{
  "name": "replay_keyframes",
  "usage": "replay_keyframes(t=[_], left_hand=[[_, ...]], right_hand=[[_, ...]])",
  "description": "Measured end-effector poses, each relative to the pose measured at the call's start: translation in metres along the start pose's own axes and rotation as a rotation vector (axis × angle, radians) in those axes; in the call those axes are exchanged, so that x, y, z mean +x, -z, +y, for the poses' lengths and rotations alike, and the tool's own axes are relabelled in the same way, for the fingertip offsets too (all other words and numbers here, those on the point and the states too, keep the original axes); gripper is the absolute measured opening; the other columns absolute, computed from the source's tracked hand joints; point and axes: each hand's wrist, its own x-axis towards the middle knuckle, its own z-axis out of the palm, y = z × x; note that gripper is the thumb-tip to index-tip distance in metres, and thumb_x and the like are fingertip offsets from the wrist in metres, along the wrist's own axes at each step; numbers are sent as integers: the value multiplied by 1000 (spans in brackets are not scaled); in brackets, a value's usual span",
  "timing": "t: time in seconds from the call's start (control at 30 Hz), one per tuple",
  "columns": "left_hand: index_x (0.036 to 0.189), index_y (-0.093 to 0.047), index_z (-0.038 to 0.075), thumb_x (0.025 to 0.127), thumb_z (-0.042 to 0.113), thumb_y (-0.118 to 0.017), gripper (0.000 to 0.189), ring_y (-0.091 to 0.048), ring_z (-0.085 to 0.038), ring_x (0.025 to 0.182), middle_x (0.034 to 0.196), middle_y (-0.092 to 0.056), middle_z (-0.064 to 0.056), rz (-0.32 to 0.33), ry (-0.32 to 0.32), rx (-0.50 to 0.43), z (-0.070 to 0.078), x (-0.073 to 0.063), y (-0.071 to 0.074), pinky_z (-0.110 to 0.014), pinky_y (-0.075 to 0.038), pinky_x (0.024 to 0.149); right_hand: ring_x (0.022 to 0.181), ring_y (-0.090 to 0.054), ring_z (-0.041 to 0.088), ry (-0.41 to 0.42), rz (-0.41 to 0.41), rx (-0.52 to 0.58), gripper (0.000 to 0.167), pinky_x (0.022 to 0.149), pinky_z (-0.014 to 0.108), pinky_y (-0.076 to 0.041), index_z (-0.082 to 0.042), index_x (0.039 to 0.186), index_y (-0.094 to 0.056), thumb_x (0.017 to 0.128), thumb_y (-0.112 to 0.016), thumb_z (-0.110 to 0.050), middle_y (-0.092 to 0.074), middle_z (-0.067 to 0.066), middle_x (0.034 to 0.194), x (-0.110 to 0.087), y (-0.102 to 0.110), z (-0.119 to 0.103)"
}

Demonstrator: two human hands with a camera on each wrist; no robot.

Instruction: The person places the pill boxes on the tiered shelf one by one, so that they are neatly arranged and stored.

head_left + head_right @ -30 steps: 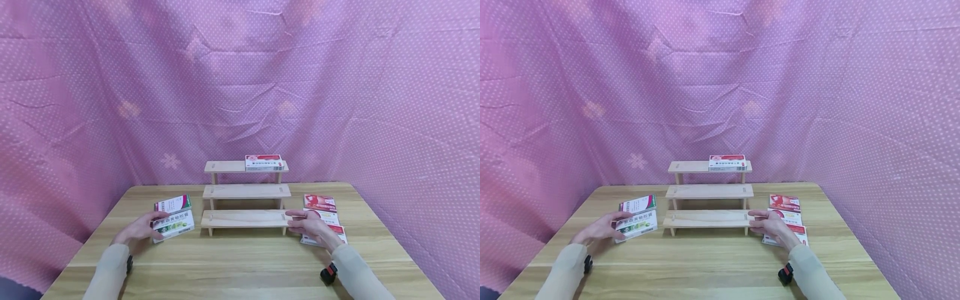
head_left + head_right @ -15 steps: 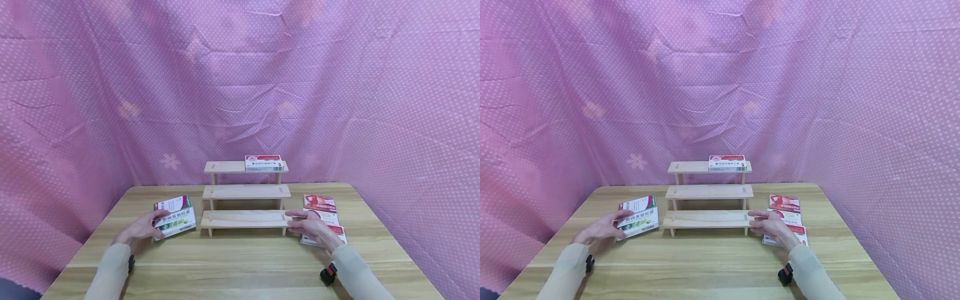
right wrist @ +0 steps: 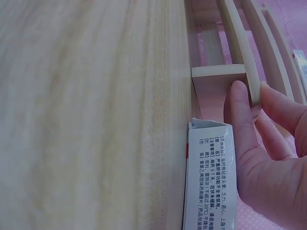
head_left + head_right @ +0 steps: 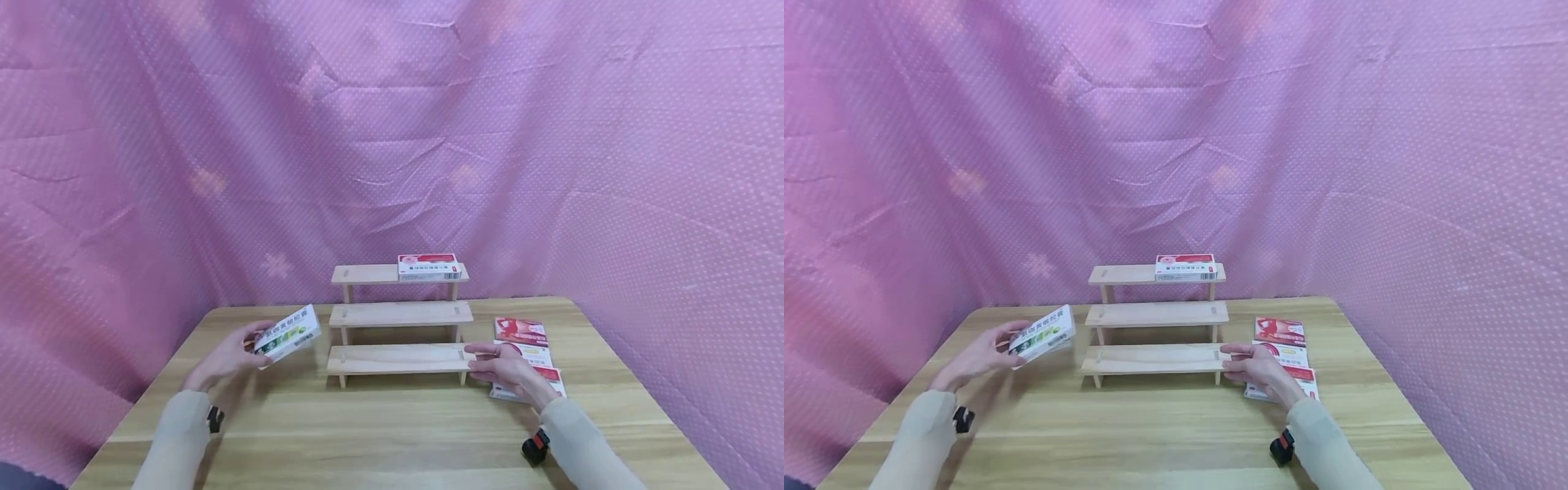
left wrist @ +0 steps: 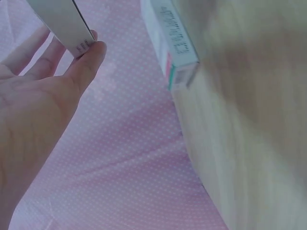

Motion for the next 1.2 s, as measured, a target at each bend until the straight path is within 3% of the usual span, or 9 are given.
replay_keyframes(t=[0.2, 0.37, 0.47, 0.6, 0.77, 0.97, 1.2], left_hand=[[149, -37, 4, 80, 18, -80, 82, -58, -27, 106, 127, -57, -22, 45, -38, -6, 15, 14, -1, -22, -52, 81], [151, -34, 10, 82, 26, -79, 84, -49, -35, 126, 141, -49, -20, 106, -11, -50, 27, 24, -3, -15, -46, 90], [153, -31, 11, 84, 25, -78, 85, -44, -37, 133, 147, -42, -20, 124, -26, -96, 33, 28, -4, -13, -42, 94], [153, -33, 13, 82, 20, -79, 84, -49, -36, 127, 141, -46, -20, 155, -57, -155, 41, 35, -6, -15, -47, 92], [153, -34, 17, 81, 22, -80, 86, -54, -33, 121, 134, -53, -19, 176, -58, -144, 49, 43, -9, -20, -52, 88], [153, -31, 11, 82, 20, -79, 87, -51, -38, 127, 139, -51, -23, 164, -72, -129, 60, 52, -11, -29, -53, 96], [152, -32, 8, 81, 19, -81, 87, -53, -37, 126, 137, -52, -23, 172, -95, -157, 73, 71, -16, -28, -52, 97]], right_hand=[[103, -67, 20, -1, 24, -12, 48, 95, 38, -56, 8, 138, -49, 93, -62, 0, -61, 20, 125, -3, 0, 0], [103, -67, 20, -9, 34, -18, 47, 94, 38, -56, 7, 138, -48, 94, -60, 1, -60, 20, 125, -3, 0, -1], [102, -67, 20, -14, 27, -15, 47, 95, 38, -56, 7, 139, -48, 94, -60, 1, -61, 18, 124, -3, 0, -2], [101, -68, 19, -23, 26, -4, 46, 94, 38, -56, 6, 138, -50, 94, -60, 0, -62, 17, 122, -3, 0, -1], [101, -68, 19, -17, 8, 6, 48, 94, 37, -56, 7, 138, -49, 93, -61, 0, -63, 15, 121, -2, 1, 1], [101, -66, 16, 9, -27, 1, 50, 94, 37, -56, 9, 139, -46, 93, -61, 0, -65, 11, 116, -1, 2, 4], [100, -67, 16, 4, 11, 2, 48, 92, 36, -57, 8, 138, -48, 93, -61, 1, -67, 10, 113, 1, 2, 1]])
